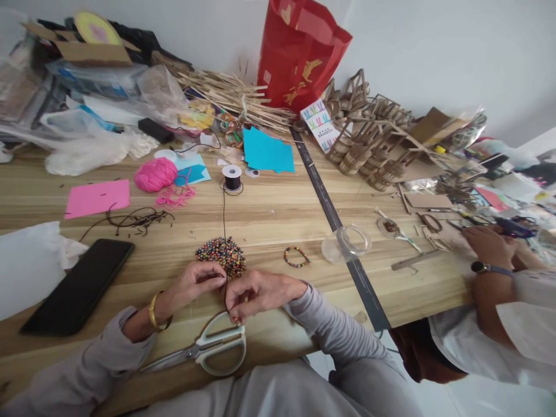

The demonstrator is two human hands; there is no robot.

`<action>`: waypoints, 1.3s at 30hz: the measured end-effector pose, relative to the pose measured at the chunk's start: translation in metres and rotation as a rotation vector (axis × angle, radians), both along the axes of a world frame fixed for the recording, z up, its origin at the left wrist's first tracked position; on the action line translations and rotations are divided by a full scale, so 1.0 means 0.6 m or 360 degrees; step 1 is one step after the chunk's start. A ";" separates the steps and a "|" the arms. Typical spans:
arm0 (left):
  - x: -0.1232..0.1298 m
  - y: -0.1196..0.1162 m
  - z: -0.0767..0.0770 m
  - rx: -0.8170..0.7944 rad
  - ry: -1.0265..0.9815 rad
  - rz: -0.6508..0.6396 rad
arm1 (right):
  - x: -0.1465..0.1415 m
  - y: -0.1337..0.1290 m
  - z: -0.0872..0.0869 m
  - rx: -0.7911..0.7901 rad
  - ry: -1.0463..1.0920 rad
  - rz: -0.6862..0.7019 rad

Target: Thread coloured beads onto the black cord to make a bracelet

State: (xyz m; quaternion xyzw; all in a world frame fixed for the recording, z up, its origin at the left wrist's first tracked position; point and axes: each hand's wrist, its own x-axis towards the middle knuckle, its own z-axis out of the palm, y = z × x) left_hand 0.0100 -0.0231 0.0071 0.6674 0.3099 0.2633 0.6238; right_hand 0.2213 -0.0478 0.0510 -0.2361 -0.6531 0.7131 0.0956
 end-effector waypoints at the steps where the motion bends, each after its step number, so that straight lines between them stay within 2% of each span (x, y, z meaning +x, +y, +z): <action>1: -0.001 -0.001 -0.001 -0.0020 -0.0010 -0.0027 | -0.001 -0.001 -0.002 -0.0030 0.0011 0.0027; 6: -0.003 0.000 -0.003 -0.0066 0.0033 -0.0058 | 0.005 0.007 -0.011 0.0041 -0.0016 -0.0027; 10: -0.001 0.001 0.000 0.0030 0.0107 0.0005 | 0.013 0.022 -0.012 0.0481 -0.0120 -0.0225; 12: 0.000 0.000 0.001 0.0015 0.0104 0.0008 | 0.013 0.024 -0.011 0.0603 -0.0134 -0.0335; 17: 0.003 -0.002 0.003 -0.0071 0.0008 0.0037 | -0.002 0.014 -0.007 0.0487 -0.0134 -0.0629; 21: 0.003 -0.001 0.005 -0.0149 -0.0063 0.0112 | -0.015 0.006 -0.009 0.0395 -0.0083 -0.0753; 25: 0.002 0.000 0.005 -0.0348 -0.0089 0.0061 | -0.021 0.004 -0.012 0.0446 -0.0053 -0.0875; 30: 0.002 -0.002 0.004 -0.0354 -0.0130 0.0028 | -0.024 0.002 -0.014 0.0677 -0.0106 -0.0909; 36: 0.002 -0.002 0.000 -0.0326 -0.0117 0.0015 | -0.023 -0.001 -0.034 0.1053 -0.0141 -0.0890; 39: 0.001 -0.002 -0.005 -0.0318 -0.0099 0.0019 | -0.023 -0.004 -0.040 0.1126 -0.0128 -0.0880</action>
